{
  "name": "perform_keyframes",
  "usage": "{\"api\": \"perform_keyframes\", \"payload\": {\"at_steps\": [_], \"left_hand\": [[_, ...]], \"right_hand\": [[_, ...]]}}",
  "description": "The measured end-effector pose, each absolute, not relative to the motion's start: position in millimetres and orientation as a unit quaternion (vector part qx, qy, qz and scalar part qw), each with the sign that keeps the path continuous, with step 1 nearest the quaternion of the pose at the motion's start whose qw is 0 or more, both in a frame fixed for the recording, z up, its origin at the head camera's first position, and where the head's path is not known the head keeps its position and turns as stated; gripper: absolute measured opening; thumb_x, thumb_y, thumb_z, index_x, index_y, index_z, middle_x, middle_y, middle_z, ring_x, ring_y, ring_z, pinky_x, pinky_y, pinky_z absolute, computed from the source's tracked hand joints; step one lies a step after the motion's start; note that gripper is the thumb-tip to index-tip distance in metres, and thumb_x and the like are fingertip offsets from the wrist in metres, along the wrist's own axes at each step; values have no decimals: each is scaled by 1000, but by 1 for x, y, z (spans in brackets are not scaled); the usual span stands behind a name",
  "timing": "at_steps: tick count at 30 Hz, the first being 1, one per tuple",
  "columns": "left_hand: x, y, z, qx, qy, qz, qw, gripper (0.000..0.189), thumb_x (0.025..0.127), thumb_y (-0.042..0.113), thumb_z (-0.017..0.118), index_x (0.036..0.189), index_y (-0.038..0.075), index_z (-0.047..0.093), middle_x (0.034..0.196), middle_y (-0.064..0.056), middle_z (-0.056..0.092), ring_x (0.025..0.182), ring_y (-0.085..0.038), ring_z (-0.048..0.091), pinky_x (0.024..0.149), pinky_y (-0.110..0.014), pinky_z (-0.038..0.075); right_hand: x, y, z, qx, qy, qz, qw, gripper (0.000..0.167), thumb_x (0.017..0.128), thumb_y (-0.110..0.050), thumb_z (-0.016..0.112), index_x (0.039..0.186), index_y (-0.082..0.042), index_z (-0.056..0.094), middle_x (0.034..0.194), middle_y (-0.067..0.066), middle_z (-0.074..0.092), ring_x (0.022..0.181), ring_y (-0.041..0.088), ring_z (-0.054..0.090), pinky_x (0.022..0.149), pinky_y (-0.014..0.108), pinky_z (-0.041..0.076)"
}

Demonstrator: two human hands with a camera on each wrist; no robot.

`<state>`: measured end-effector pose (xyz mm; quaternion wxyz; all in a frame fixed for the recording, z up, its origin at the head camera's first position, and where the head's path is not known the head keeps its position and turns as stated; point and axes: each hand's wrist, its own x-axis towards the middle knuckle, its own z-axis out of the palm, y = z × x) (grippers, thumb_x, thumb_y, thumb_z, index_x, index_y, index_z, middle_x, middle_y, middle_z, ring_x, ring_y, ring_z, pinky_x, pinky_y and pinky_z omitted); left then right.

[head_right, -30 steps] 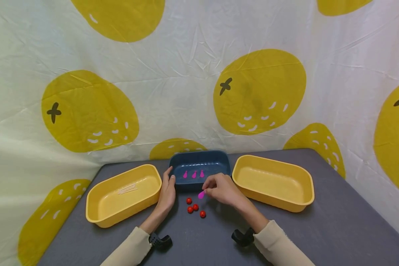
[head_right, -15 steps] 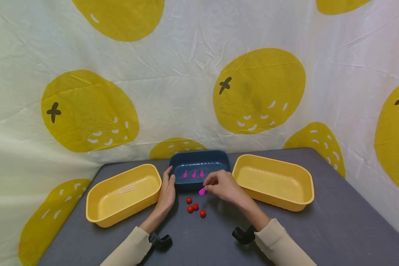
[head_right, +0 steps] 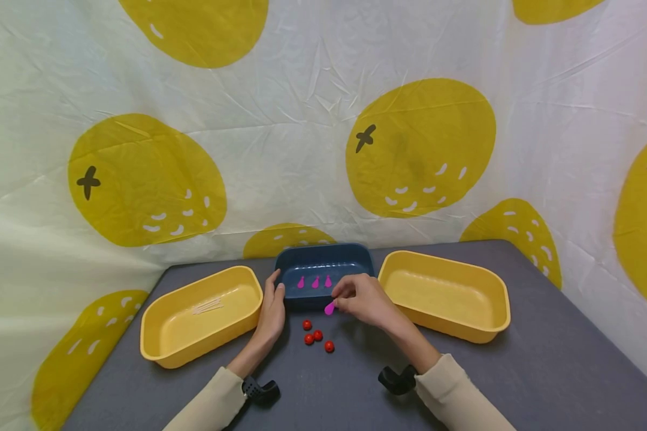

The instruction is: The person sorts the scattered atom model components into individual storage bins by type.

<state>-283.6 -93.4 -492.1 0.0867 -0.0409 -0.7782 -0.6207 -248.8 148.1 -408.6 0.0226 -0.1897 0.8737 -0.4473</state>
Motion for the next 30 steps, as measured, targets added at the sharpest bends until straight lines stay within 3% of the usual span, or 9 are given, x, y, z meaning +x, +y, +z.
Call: {"api": "perform_keyframes", "payload": {"at_steps": [7,14,21,30], "left_hand": [[-284,-94,-491,-47,-775,-624,89,52,114,31,32,163,17,26,171,-6,25,158,-31,24,128,-60,17],[-284,-94,-491,-46,-776,-623,84,54,114,38,32,163,19,26,171,-5,26,158,-30,24,129,-60,16],[-284,-93,-491,-41,-776,-623,86,51,114,32,32,163,20,27,171,-6,26,158,-31,25,128,-60,17],[-284,-94,-492,-44,-775,-625,89,51,114,30,33,163,18,28,171,-7,26,158,-31,26,128,-60,17]], "right_hand": [[-249,147,-404,-179,870,-458,18,7,93,-9,73,99,-6,76,86,4,74,72,18,65,66,28,57],[-248,149,-402,-186,869,-459,11,8,94,-8,72,99,-4,76,88,8,75,75,26,67,67,27,57],[-250,151,-395,-190,877,-441,-3,7,94,-8,72,99,-6,76,90,10,76,74,17,65,69,26,57],[-256,153,-378,-187,884,-429,-7,9,95,-9,70,101,-8,76,92,7,76,80,18,66,76,31,58]]}}
